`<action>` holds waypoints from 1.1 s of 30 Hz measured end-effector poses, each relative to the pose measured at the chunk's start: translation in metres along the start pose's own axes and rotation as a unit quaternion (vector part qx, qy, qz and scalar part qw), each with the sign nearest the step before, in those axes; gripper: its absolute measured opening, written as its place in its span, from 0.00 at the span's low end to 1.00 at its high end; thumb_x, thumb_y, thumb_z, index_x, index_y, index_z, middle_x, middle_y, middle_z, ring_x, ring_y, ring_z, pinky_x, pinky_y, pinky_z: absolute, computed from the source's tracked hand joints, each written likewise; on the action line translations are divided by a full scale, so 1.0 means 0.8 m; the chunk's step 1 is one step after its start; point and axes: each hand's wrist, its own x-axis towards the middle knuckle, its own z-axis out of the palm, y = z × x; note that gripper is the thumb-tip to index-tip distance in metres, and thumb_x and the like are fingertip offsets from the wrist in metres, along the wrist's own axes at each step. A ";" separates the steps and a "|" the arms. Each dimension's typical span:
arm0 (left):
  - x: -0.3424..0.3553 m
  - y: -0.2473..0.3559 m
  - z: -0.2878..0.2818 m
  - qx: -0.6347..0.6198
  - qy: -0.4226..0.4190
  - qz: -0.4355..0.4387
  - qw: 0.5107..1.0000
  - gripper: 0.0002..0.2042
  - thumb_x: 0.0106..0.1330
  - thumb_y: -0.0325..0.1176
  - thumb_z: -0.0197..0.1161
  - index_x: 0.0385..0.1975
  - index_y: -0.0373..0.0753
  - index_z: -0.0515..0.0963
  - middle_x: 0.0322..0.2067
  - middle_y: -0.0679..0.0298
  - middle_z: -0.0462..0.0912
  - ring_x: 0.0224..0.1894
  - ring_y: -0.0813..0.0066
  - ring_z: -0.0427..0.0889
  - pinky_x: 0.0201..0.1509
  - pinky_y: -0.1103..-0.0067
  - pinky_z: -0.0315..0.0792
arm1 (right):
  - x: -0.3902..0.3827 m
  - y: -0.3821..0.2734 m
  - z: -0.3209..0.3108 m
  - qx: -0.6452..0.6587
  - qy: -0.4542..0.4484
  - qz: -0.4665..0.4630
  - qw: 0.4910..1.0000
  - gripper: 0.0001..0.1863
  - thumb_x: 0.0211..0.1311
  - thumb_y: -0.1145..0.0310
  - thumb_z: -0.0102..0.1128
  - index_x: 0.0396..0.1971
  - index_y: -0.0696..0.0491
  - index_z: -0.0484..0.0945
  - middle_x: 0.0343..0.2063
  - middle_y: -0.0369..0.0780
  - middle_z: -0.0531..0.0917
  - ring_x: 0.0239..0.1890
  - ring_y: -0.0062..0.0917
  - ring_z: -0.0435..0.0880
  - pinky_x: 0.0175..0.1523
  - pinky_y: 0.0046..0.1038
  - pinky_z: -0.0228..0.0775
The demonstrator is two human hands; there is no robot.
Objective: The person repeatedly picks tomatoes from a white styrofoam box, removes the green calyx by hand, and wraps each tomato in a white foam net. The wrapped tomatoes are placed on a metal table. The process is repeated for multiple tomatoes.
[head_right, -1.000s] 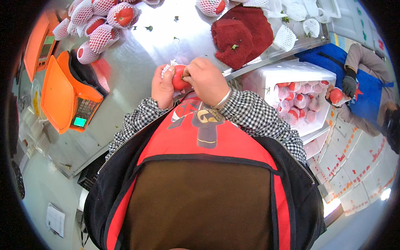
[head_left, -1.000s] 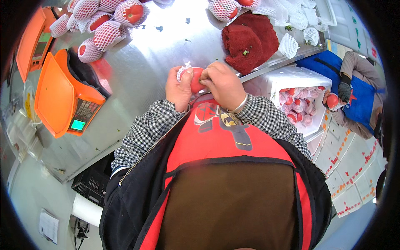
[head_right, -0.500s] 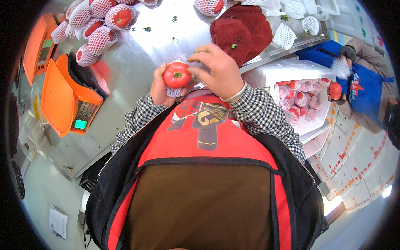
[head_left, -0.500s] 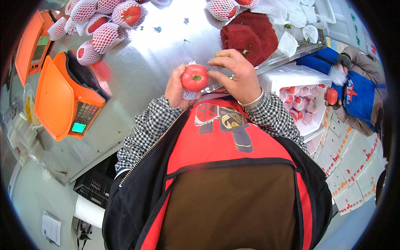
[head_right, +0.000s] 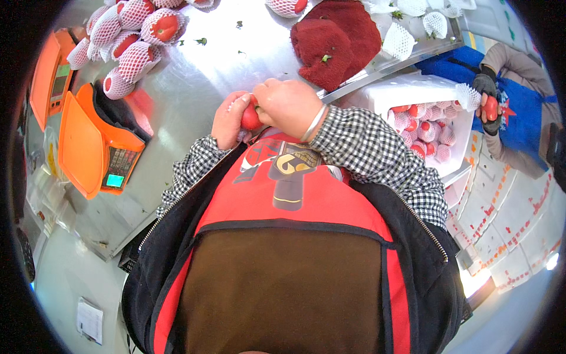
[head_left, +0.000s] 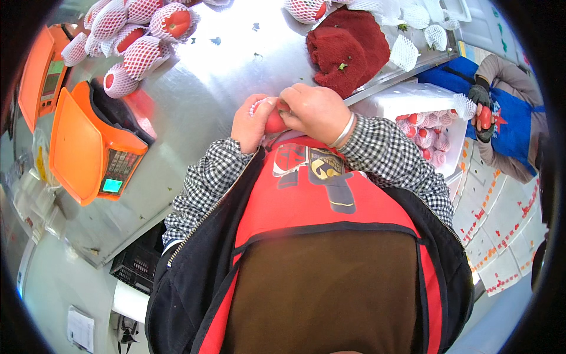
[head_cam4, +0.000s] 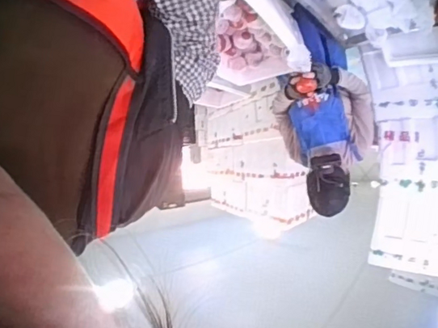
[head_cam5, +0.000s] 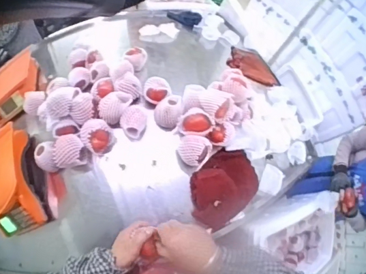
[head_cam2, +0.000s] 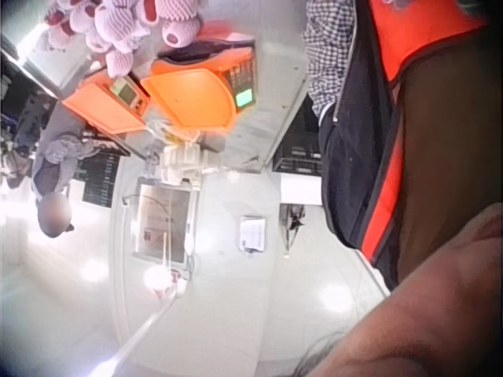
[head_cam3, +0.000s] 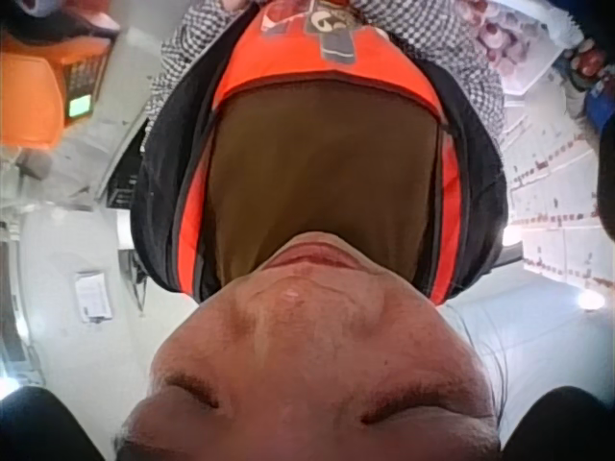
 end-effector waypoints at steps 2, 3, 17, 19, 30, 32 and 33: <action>-0.001 0.000 -0.001 -0.058 -0.004 -0.014 0.998 0.15 0.68 0.41 0.53 0.42 0.36 0.74 0.32 0.58 0.79 0.22 0.75 0.77 0.13 0.79 0.64 | 0.002 -0.001 0.010 -0.006 0.024 -0.002 1.000 0.10 0.52 0.68 0.61 0.33 0.54 0.75 0.23 0.42 0.78 0.26 0.37 0.80 0.30 0.36 0.73; -0.002 0.000 -0.001 -0.101 -0.013 -0.008 0.995 0.15 0.68 0.43 0.52 0.42 0.36 0.74 0.32 0.58 0.79 0.22 0.75 0.77 0.12 0.79 0.64 | 0.006 0.006 0.011 -0.015 0.067 0.037 0.997 0.09 0.52 0.69 0.61 0.34 0.54 0.75 0.24 0.42 0.78 0.26 0.37 0.80 0.30 0.35 0.73; -0.007 0.001 0.001 -0.260 -0.166 -0.047 0.950 0.21 0.66 0.52 0.46 0.46 0.41 0.70 0.33 0.60 0.78 0.23 0.74 0.77 0.12 0.82 0.62 | -0.023 0.016 -0.020 0.233 0.117 0.065 0.963 0.10 0.53 0.73 0.62 0.37 0.55 0.79 0.41 0.42 0.79 0.45 0.35 0.79 0.50 0.31 0.71; -0.006 0.002 0.004 -0.218 -0.159 -0.023 0.963 0.21 0.66 0.51 0.47 0.45 0.39 0.71 0.31 0.60 0.78 0.22 0.76 0.76 0.12 0.83 0.61 | -0.030 0.006 -0.022 0.262 0.118 0.026 0.957 0.11 0.52 0.70 0.63 0.37 0.53 0.80 0.37 0.41 0.79 0.41 0.35 0.79 0.46 0.31 0.72; -0.009 -0.004 0.015 -0.172 -0.178 -0.008 0.969 0.24 0.65 0.51 0.46 0.47 0.35 0.70 0.32 0.52 0.81 0.21 0.71 0.79 0.10 0.84 0.59 | -0.048 0.012 -0.015 0.277 0.169 0.208 0.923 0.06 0.57 0.76 0.59 0.34 0.58 0.74 0.28 0.41 0.79 0.32 0.28 0.82 0.37 0.27 0.73; -0.007 -0.004 0.012 -0.188 -0.210 -0.026 0.959 0.24 0.66 0.52 0.46 0.47 0.36 0.69 0.32 0.52 0.81 0.22 0.69 0.80 0.10 0.84 0.59 | -0.053 0.016 -0.014 0.227 0.180 0.154 0.944 0.08 0.56 0.74 0.60 0.36 0.56 0.75 0.29 0.42 0.80 0.34 0.33 0.82 0.40 0.30 0.74; -0.006 -0.004 0.009 -0.200 -0.227 -0.033 0.952 0.24 0.66 0.52 0.45 0.47 0.36 0.69 0.32 0.52 0.81 0.23 0.69 0.81 0.10 0.84 0.60 | -0.054 0.016 -0.013 0.209 0.188 0.130 0.951 0.08 0.56 0.74 0.60 0.36 0.56 0.76 0.30 0.42 0.80 0.35 0.33 0.82 0.40 0.30 0.74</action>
